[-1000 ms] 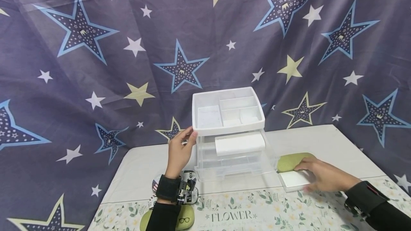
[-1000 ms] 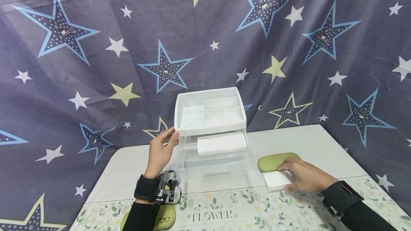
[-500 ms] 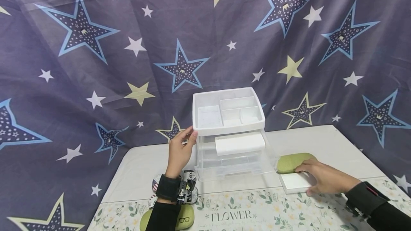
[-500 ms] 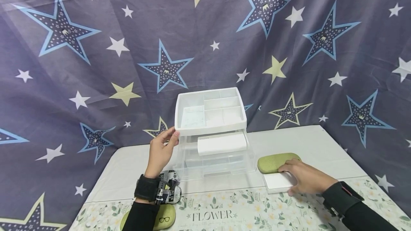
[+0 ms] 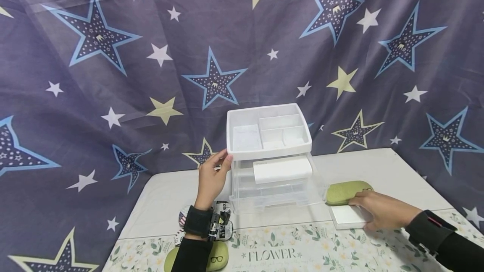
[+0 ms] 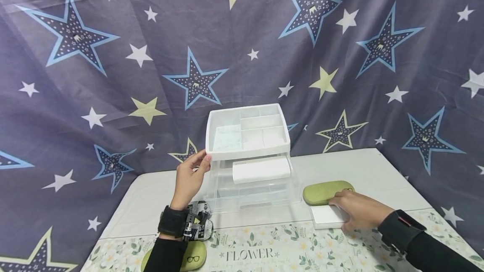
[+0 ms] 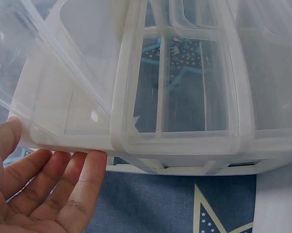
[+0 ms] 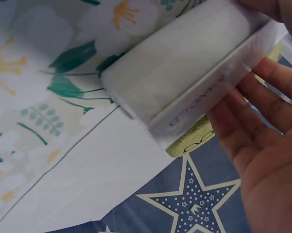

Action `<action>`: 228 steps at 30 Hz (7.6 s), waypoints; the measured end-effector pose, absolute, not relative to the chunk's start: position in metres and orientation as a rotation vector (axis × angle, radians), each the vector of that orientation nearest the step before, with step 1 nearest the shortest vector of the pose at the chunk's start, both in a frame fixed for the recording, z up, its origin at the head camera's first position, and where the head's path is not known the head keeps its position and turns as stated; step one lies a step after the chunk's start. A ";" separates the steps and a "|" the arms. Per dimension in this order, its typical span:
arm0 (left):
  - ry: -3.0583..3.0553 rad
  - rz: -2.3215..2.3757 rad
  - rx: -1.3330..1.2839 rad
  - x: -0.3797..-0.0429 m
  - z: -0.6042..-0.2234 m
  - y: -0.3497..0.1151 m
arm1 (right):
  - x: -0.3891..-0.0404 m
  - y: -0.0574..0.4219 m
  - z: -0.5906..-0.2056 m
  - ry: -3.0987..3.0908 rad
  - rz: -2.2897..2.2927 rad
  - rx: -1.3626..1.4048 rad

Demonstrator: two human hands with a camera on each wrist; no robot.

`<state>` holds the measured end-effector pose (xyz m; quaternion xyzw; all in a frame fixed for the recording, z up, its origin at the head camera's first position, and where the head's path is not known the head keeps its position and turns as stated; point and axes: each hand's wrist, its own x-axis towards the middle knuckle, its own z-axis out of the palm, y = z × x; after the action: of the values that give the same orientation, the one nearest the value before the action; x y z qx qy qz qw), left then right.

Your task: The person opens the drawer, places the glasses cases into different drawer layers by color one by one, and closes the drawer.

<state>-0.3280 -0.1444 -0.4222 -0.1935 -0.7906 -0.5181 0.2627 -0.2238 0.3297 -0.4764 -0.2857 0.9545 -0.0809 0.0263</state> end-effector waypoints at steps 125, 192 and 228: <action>-2.134 -1.413 -0.495 -0.329 -0.423 -0.145 | -0.263 0.170 -0.289 2.921 0.043 -1.662; -2.142 -1.380 -0.518 -0.328 -0.423 -0.144 | -0.267 0.166 -0.335 2.715 -0.264 -1.618; -2.120 -1.395 -0.528 -0.329 -0.424 -0.146 | -0.268 0.173 -0.339 2.708 -0.336 -1.594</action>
<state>-0.3290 -0.1459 -0.4244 -0.1959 -0.7871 -0.5182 0.2713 -0.2683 0.1732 -0.3388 -0.5044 0.8568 -0.1065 -0.0093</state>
